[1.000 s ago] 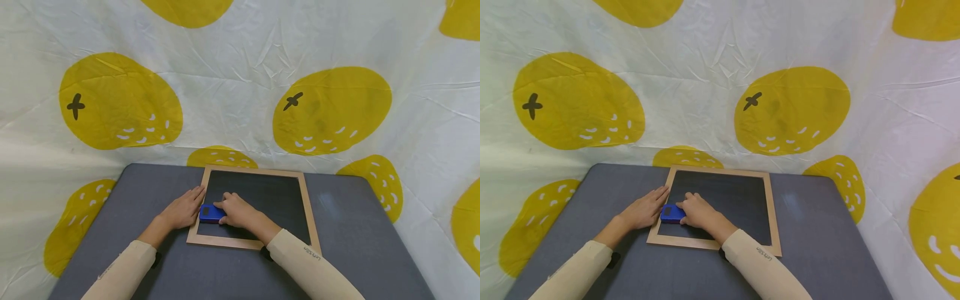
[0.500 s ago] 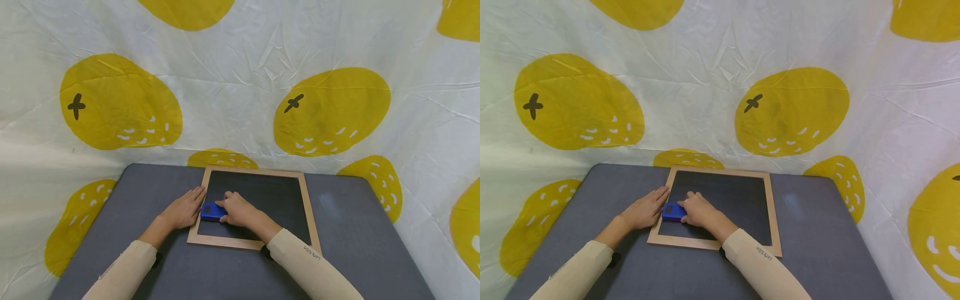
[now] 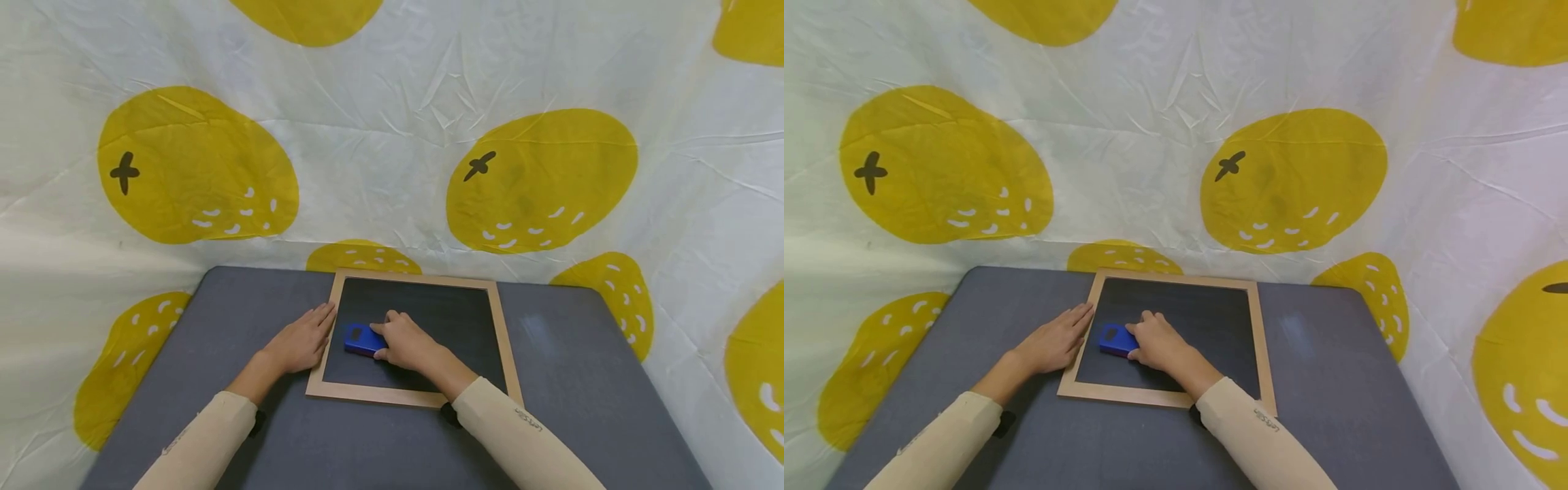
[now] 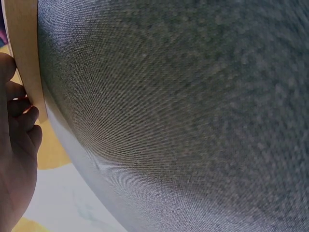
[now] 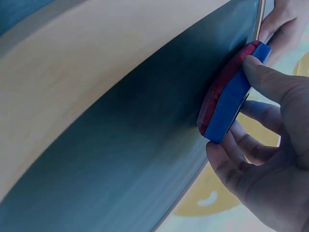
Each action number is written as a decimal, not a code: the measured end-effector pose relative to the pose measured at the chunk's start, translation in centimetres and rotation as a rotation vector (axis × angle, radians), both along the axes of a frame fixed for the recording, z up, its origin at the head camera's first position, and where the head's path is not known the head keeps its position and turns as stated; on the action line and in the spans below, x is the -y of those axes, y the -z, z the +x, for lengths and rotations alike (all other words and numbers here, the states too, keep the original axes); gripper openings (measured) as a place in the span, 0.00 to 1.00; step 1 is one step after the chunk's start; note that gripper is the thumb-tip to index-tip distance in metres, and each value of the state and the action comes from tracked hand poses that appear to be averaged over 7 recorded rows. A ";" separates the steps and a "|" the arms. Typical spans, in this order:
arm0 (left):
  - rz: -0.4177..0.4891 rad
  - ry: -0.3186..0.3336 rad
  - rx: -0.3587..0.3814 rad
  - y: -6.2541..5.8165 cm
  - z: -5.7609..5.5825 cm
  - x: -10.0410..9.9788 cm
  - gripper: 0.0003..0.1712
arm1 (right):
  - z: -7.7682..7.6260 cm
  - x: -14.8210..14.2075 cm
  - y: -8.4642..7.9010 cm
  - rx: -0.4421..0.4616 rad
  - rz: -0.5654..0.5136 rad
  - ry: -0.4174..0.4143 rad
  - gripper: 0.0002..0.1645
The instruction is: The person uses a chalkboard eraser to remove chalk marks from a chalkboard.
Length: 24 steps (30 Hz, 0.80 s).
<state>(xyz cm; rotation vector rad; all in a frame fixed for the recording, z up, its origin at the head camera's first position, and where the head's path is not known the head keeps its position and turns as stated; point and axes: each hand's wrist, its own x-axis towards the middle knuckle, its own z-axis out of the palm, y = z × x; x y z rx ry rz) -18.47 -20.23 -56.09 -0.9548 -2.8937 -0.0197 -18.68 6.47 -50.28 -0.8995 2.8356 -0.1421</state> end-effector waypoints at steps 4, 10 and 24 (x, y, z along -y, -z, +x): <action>0.003 0.004 -0.014 -0.1 0.1 0.1 0.35 | 0.3 -1.7 0.2 0.001 -0.037 0.011 0.39; 0.011 -0.002 -0.001 -0.2 0.3 0.0 0.35 | 1.1 -4.4 0.5 -0.002 -0.071 0.049 0.39; 0.003 -0.004 -0.013 0.3 0.4 -0.1 0.35 | 3.8 -10.6 1.3 -0.049 -0.121 0.141 0.39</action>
